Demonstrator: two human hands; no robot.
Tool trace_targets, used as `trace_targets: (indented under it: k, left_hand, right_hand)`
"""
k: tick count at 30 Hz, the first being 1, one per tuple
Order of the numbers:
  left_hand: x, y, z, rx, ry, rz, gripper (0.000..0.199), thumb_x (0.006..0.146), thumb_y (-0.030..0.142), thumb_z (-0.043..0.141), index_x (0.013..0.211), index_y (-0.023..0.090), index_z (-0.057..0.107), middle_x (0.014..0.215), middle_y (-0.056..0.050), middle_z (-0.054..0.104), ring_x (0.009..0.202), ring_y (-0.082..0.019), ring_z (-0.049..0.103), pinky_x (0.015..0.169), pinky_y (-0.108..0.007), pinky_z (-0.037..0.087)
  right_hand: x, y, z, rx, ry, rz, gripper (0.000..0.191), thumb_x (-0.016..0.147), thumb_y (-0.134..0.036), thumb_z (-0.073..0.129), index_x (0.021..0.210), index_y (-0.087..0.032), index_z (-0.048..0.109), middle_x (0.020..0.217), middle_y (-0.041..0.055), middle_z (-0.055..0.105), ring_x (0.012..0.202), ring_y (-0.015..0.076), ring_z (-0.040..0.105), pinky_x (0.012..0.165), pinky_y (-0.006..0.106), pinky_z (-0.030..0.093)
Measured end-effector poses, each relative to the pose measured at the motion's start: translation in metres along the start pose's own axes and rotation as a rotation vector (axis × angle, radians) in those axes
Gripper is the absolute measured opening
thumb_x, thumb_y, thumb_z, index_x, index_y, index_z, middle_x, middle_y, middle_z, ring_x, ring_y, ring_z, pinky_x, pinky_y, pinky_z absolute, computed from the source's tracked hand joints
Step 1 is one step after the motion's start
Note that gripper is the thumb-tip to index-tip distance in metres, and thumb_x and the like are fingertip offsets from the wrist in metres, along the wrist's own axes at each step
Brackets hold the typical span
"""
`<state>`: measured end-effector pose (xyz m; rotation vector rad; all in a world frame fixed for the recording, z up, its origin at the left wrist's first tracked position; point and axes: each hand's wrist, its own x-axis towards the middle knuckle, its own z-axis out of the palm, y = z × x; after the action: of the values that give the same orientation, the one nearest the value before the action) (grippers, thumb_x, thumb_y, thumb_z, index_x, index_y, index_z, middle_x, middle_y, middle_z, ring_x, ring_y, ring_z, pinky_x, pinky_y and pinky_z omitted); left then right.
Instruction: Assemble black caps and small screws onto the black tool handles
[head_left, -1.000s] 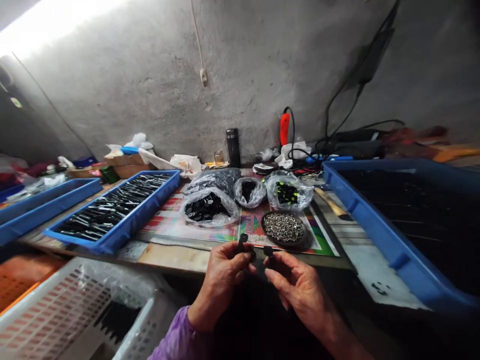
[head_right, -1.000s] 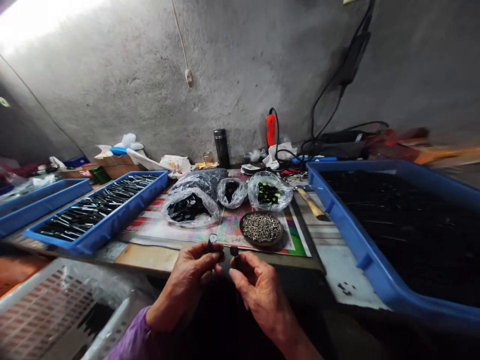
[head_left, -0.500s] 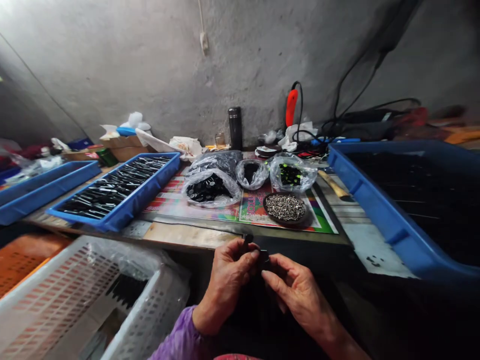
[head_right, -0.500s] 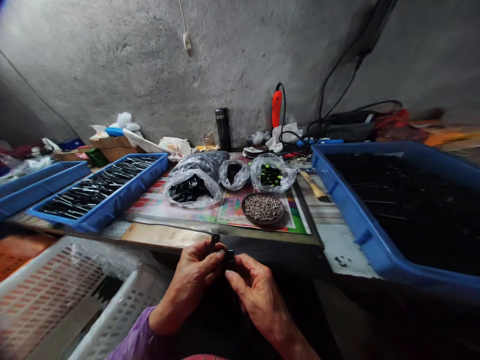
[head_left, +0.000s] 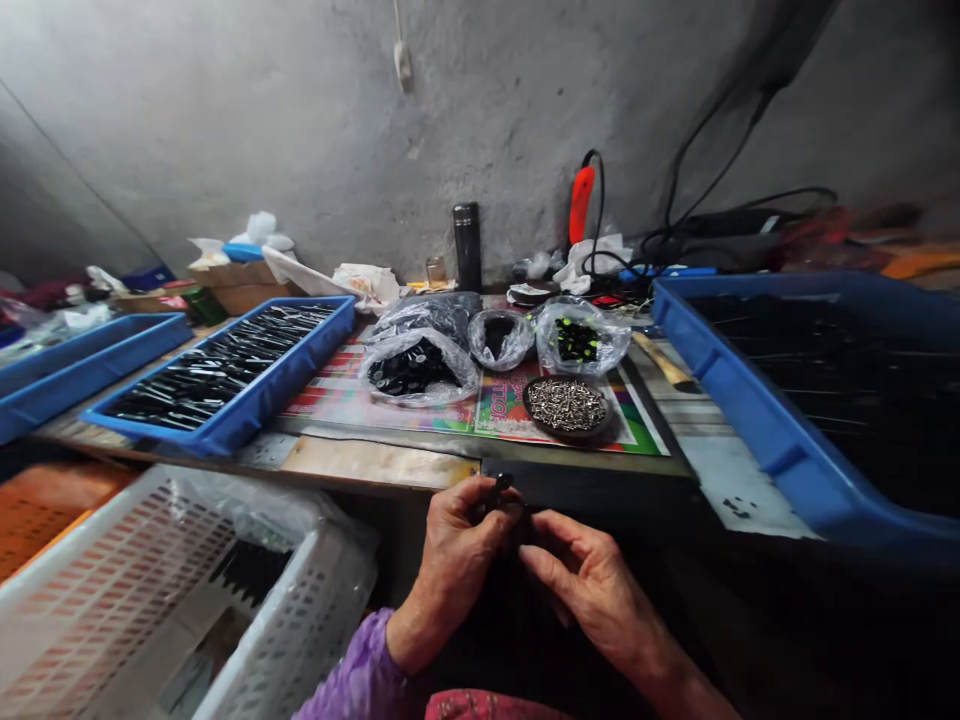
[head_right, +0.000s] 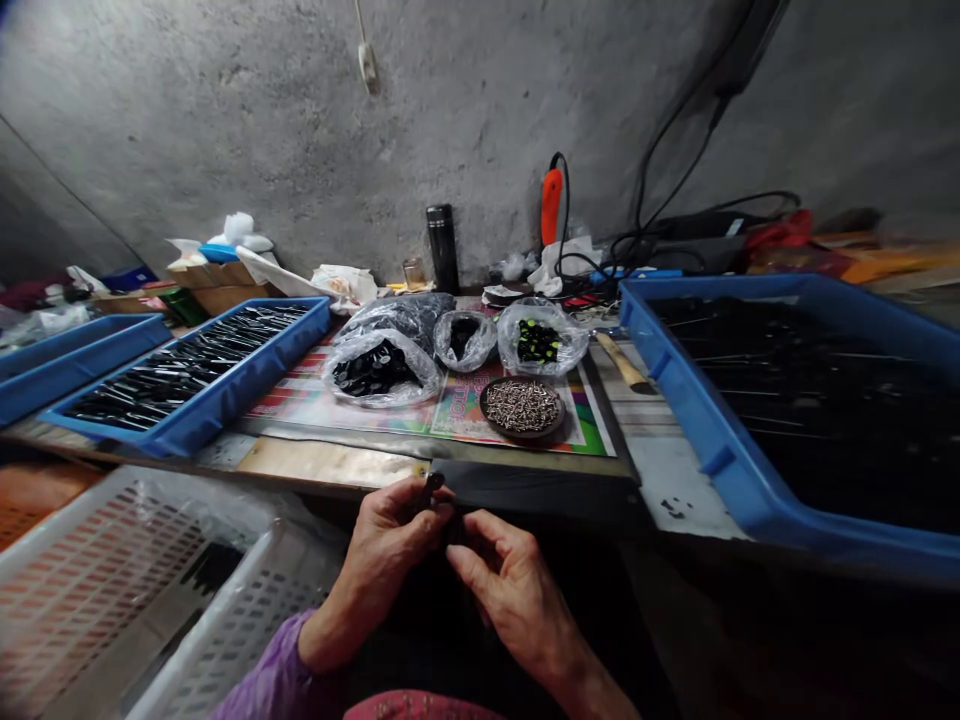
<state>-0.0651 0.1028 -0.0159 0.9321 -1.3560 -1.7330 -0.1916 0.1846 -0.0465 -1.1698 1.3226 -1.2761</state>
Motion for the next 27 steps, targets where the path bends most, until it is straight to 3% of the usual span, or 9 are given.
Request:
trace_targets:
  k: [5, 9, 12, 20, 25, 27]
  left_hand:
    - [0.002, -0.006, -0.003, 0.07, -0.035, 0.051, 0.012, 0.071, 0.023, 0.073, 0.077, 0.012, 0.071, 0.066, -0.001, 0.062, 0.053, -0.008, 0.047, 0.05, -0.02, 0.037]
    - [0.002, -0.009, -0.004, 0.159, -0.006, 0.147, 0.01, 0.073, 0.022, 0.07, 0.075, 0.013, 0.069, 0.07, -0.002, 0.063, 0.066, -0.013, 0.051, 0.062, -0.022, 0.041]
    - [0.001, -0.01, -0.003, 0.162, 0.007, 0.165, 0.009, 0.073, 0.022, 0.069, 0.074, 0.013, 0.068, 0.066, -0.001, 0.06, 0.064, -0.012, 0.048, 0.06, -0.022, 0.04]
    - [0.001, -0.019, -0.005, 0.024, -0.021, 0.003, 0.018, 0.072, 0.028, 0.075, 0.08, 0.013, 0.069, 0.061, 0.004, 0.055, 0.047, -0.005, 0.038, 0.046, -0.019, 0.031]
    - [-0.002, -0.022, -0.006, -0.073, -0.029, -0.068, 0.029, 0.067, 0.031, 0.081, 0.086, 0.014, 0.066, 0.083, -0.001, 0.066, 0.044, -0.002, 0.039, 0.041, -0.017, 0.03]
    - [-0.004, -0.02, -0.007, -0.093, -0.031, -0.083, 0.035, 0.066, 0.034, 0.083, 0.088, 0.015, 0.064, 0.081, 0.0, 0.066, 0.044, -0.002, 0.04, 0.04, -0.017, 0.029]
  right_hand:
    - [-0.003, -0.001, 0.0, 0.011, -0.027, 0.027, 0.025, 0.092, -0.04, 0.057, 0.092, -0.016, 0.061, 0.063, -0.0054, 0.047, 0.044, 0.0052, 0.035, 0.041, 0.018, 0.03]
    - [-0.005, 0.003, 0.003, 0.038, -0.017, 0.063, 0.028, 0.091, -0.044, 0.058, 0.09, -0.016, 0.057, 0.058, -0.0073, 0.041, 0.044, 0.0056, 0.034, 0.04, 0.018, 0.027]
    - [-0.006, 0.007, 0.007, 0.038, 0.003, 0.085, 0.032, 0.09, -0.048, 0.058, 0.089, -0.016, 0.056, 0.056, -0.0081, 0.038, 0.042, 0.0055, 0.033, 0.039, 0.018, 0.026]
    - [-0.008, 0.011, 0.01, 0.062, 0.022, 0.14, 0.036, 0.087, -0.05, 0.06, 0.09, -0.015, 0.058, 0.054, -0.0072, 0.043, 0.038, 0.0051, 0.037, 0.037, 0.017, 0.027]
    - [-0.01, 0.014, 0.011, 0.084, 0.033, 0.162, 0.037, 0.085, -0.051, 0.063, 0.088, -0.015, 0.058, 0.054, -0.0073, 0.045, 0.036, 0.0045, 0.039, 0.036, 0.016, 0.026]
    - [-0.011, 0.014, 0.011, 0.09, 0.028, 0.166, 0.037, 0.085, -0.051, 0.064, 0.087, -0.015, 0.058, 0.053, -0.0074, 0.045, 0.035, 0.0044, 0.04, 0.036, 0.015, 0.027]
